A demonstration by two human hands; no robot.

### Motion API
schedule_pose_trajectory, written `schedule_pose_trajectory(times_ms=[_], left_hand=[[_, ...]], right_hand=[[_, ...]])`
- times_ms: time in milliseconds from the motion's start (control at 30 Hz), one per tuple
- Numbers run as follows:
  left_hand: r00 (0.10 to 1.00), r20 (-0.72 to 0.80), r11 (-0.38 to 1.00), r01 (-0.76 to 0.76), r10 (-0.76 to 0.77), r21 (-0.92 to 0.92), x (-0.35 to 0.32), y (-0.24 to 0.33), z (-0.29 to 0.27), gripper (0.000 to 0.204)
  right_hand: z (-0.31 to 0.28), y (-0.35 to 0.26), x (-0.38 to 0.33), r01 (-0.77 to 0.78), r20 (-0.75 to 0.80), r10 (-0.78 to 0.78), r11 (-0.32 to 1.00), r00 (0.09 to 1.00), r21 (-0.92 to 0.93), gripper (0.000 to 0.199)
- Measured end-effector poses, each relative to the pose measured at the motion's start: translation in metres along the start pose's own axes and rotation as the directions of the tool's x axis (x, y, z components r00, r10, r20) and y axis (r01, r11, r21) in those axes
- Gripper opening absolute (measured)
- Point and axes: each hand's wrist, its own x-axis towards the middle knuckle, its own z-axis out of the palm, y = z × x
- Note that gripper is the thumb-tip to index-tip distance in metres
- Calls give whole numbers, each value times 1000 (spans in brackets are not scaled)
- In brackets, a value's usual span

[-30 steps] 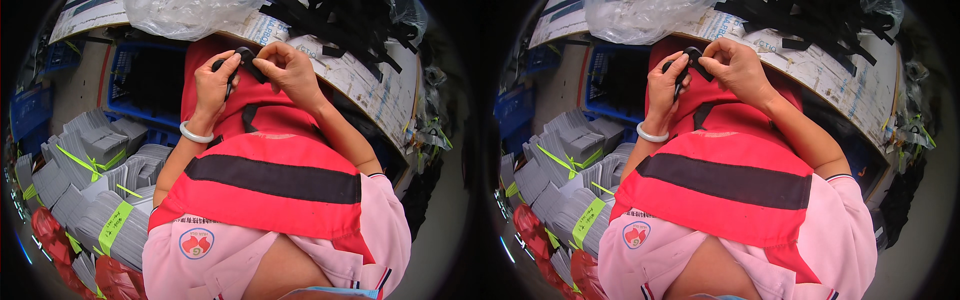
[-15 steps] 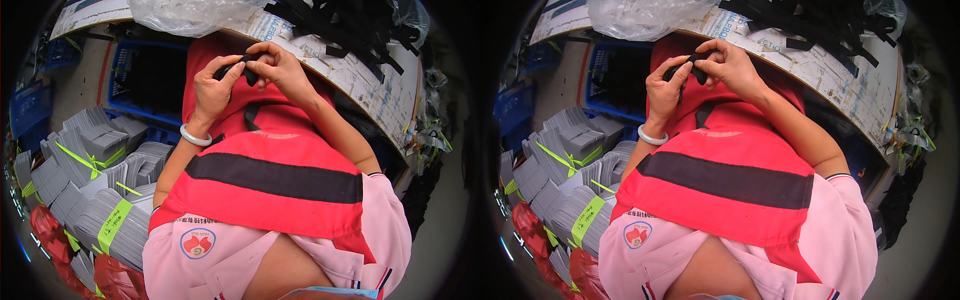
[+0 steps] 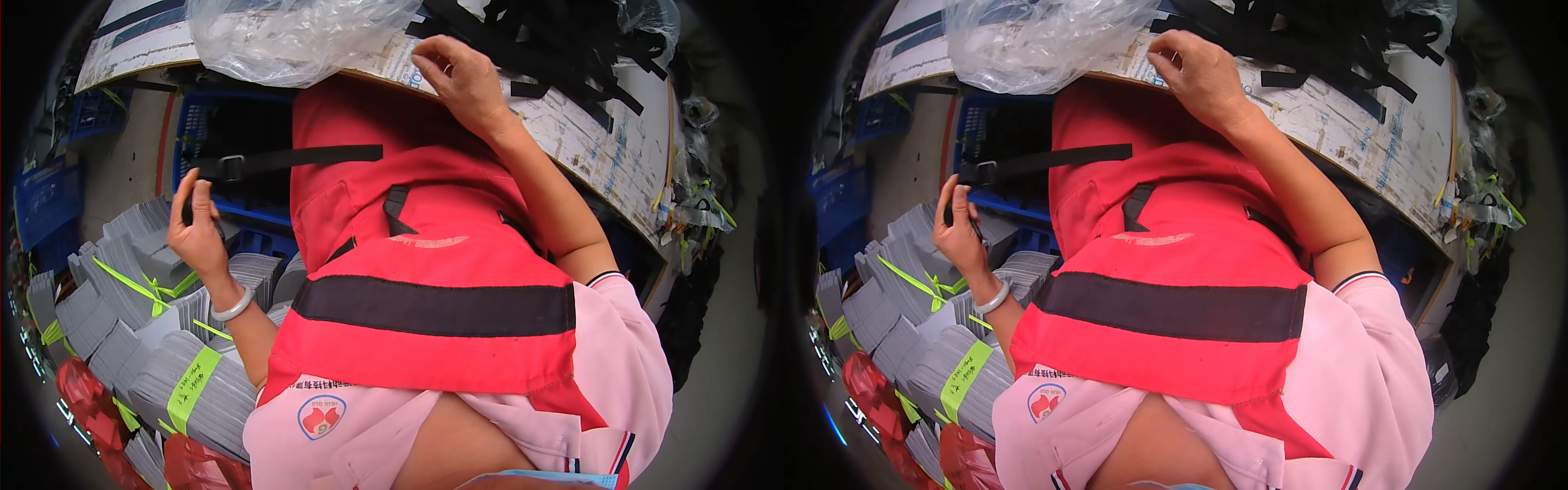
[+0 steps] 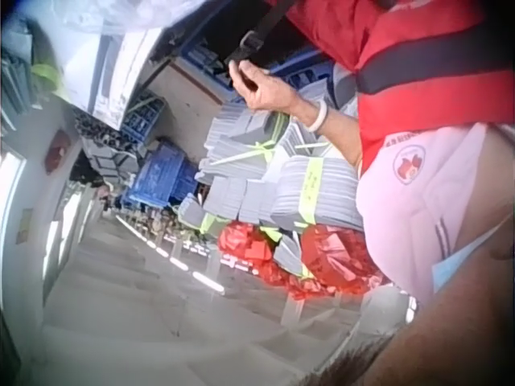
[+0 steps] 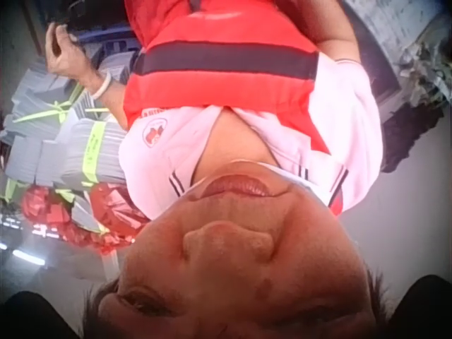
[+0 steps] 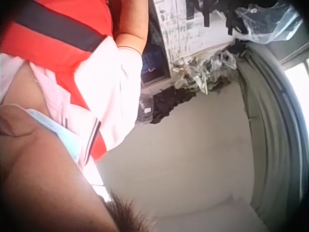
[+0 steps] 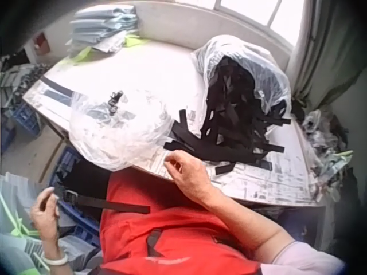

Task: Threading black nylon straps through plastic buckles at a workbench.

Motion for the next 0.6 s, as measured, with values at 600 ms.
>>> schedule_pose_trajectory(times_ms=[600], left_hand=[[676, 727, 506, 672, -122, -540, -35, -3, 127, 63]], right_hand=[[3, -68, -12, 68, 263, -116, 980, 958, 185, 17]])
